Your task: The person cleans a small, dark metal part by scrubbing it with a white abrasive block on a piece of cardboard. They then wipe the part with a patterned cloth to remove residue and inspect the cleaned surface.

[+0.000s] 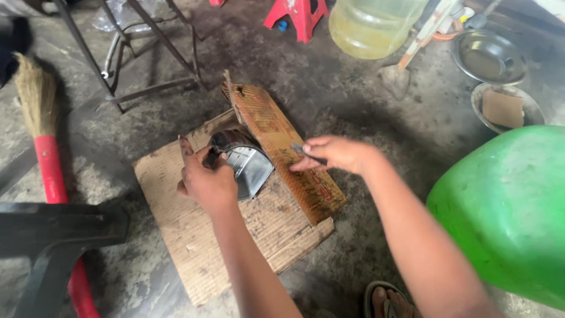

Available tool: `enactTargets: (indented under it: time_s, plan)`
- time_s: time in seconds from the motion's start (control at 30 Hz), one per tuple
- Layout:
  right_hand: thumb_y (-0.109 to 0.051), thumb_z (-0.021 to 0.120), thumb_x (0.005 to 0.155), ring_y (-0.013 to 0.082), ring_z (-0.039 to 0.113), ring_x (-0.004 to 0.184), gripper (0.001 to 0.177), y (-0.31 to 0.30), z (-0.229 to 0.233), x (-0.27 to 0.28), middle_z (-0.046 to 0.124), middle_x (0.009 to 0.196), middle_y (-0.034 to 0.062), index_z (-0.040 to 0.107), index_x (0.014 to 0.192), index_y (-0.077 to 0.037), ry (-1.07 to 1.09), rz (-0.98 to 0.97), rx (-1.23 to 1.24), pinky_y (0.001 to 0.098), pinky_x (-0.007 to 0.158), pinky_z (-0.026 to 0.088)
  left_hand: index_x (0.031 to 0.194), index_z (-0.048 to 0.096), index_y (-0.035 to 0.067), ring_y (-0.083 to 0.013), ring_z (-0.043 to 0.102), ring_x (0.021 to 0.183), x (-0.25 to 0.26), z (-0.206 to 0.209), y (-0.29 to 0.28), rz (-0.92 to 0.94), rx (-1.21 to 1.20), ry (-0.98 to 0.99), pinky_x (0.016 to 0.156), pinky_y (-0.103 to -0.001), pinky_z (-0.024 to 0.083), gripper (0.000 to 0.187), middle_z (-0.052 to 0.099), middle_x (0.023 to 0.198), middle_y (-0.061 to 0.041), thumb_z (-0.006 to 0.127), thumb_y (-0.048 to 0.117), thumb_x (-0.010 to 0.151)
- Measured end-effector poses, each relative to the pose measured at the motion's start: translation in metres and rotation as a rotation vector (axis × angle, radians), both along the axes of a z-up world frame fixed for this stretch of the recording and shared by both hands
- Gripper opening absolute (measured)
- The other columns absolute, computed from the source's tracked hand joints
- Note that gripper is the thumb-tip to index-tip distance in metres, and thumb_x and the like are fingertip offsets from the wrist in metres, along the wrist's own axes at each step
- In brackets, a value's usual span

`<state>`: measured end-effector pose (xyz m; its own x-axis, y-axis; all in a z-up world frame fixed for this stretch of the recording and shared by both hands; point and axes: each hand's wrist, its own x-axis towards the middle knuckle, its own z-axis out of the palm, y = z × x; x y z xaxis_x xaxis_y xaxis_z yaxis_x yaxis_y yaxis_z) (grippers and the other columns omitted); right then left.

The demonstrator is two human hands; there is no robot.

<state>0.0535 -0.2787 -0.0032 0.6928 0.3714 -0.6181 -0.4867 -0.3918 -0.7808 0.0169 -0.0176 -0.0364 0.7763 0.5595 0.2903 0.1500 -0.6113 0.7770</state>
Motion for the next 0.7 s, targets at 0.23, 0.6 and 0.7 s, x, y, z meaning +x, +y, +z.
enactTargets:
  time_s: [0.23, 0.6, 0.7]
  plan:
    - [-0.032, 0.032, 0.107, 0.0234, 0.05, 0.144, 0.05, 0.006, -0.023, -0.048, 0.07, 0.138, 0.0051, 0.021, 0.153, -0.015, -0.028, -0.461, 0.082, 0.0508, 0.123, 0.018, 0.155, 0.041, 0.013, -0.0166, 0.07, 0.088, -0.008, 0.009, 0.0, 0.049, -0.211, 0.077, 0.104, -0.044, 0.028, 0.089, 0.077, 0.109, 0.005, 0.081, 0.006, 0.076]
    - [-0.023, 0.04, 0.11, 0.0213, 0.07, 0.087, 0.029, 0.101, -0.109, -0.068, 0.074, 0.1, 0.0108, 0.058, 0.117, 0.0, -0.434, -0.608, 0.439, 0.0404, 0.087, 0.057, 0.154, 0.043, 0.013, -0.0249, 0.063, 0.107, -0.008, 0.011, 0.016, 0.107, 0.068, 0.026, 0.108, -0.052, 0.025, 0.086, 0.076, 0.112, 0.002, 0.085, 0.009, 0.079]
    - [-0.021, 0.046, 0.109, 0.0188, 0.064, 0.078, 0.026, 0.107, -0.129, -0.067, 0.071, 0.093, 0.0105, 0.062, 0.11, -0.001, -0.474, -0.773, 0.302, 0.0365, 0.077, 0.055, 0.154, 0.044, 0.011, -0.0252, 0.064, 0.106, -0.007, 0.01, 0.021, 0.133, 0.082, 0.078, 0.109, -0.051, 0.026, 0.082, 0.076, 0.112, 0.002, 0.085, 0.012, 0.083]
